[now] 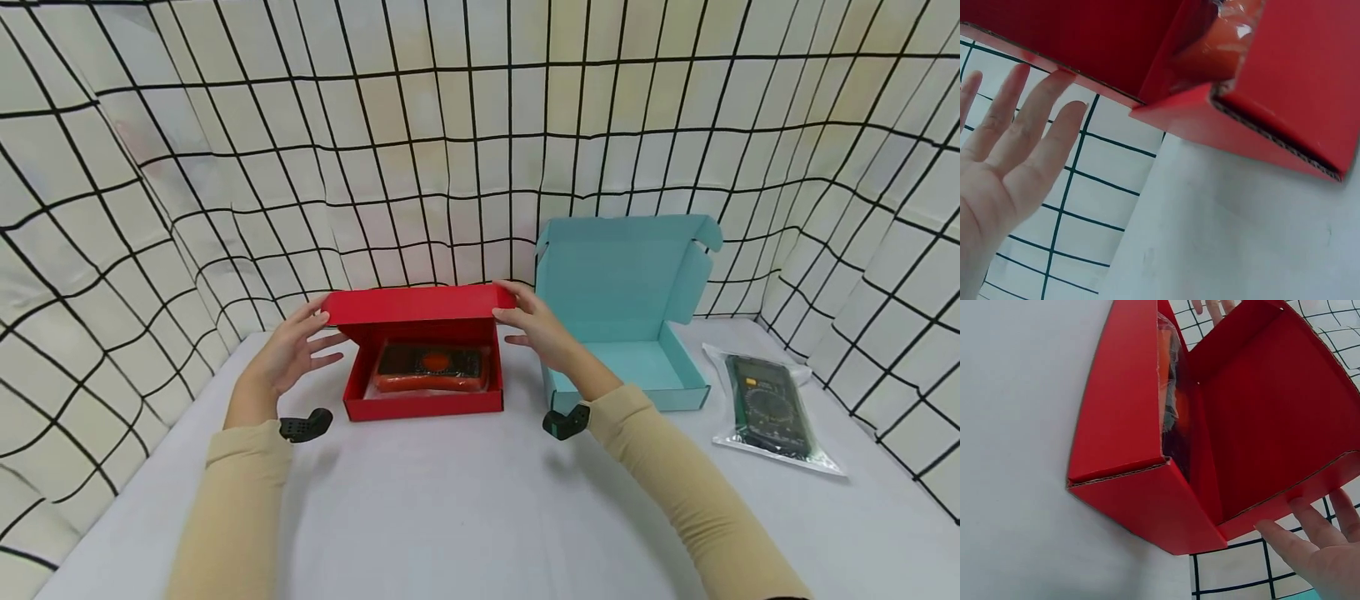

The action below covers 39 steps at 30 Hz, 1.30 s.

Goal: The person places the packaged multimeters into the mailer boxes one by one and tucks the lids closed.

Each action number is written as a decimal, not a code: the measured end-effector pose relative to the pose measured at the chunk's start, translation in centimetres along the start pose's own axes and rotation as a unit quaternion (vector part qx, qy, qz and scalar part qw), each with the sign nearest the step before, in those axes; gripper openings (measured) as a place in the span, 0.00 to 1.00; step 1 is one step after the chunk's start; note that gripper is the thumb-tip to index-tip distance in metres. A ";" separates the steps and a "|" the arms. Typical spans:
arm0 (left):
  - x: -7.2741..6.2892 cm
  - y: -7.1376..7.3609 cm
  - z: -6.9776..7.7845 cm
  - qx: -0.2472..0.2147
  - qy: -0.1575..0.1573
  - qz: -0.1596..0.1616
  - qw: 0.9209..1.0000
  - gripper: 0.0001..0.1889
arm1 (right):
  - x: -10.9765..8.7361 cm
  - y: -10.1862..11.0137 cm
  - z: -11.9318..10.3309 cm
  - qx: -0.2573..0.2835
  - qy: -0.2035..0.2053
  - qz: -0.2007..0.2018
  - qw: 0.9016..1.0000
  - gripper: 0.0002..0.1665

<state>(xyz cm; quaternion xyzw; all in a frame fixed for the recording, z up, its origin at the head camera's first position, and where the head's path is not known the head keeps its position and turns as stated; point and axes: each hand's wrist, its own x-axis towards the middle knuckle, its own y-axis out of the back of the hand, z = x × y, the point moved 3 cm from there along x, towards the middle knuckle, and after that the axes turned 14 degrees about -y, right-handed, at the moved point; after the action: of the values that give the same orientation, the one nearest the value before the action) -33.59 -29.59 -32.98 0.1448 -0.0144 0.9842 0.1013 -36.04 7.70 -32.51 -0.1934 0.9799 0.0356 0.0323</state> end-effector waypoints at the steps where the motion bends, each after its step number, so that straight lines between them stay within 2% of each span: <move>1: 0.0 -0.1 0.0 -0.002 -0.001 0.000 1.000 0.38 | 0.0 0.0 0.1 0.004 0.001 0.001 1.000 0.39; 10: -0.2 -0.6 0.3 0.001 -0.012 -0.011 1.000 0.37 | -0.8 -0.3 1.1 0.048 0.008 0.008 0.999 0.37; 17: -0.7 -0.5 -0.1 0.007 -0.025 -0.009 1.000 0.36 | -0.9 -0.4 2.0 0.035 0.014 0.006 0.999 0.39; 27: -0.9 -0.2 -0.6 0.011 -0.082 -0.019 0.996 0.26 | -1.2 -0.2 2.3 0.014 0.038 0.022 0.999 0.37; 31: -1.3 -0.2 -0.7 0.059 -0.082 -0.025 0.995 0.21 | -1.4 -0.2 2.5 0.011 0.042 0.015 0.999 0.37; 35: -1.4 -0.3 -0.7 0.114 -0.080 -0.034 0.990 0.23 | -1.4 0.0 2.9 0.009 0.044 0.006 0.999 0.36; 39: -1.4 -0.2 -0.7 0.122 -0.087 -0.033 0.988 0.23 | -1.5 -0.1 2.9 0.001 0.048 0.007 0.999 0.35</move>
<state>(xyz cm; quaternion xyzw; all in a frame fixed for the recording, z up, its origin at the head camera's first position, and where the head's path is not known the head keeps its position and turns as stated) -32.42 -29.59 -34.10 0.2410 0.1018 0.9584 0.1140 -34.44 8.46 -35.31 -0.1884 0.9816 0.0258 -0.0144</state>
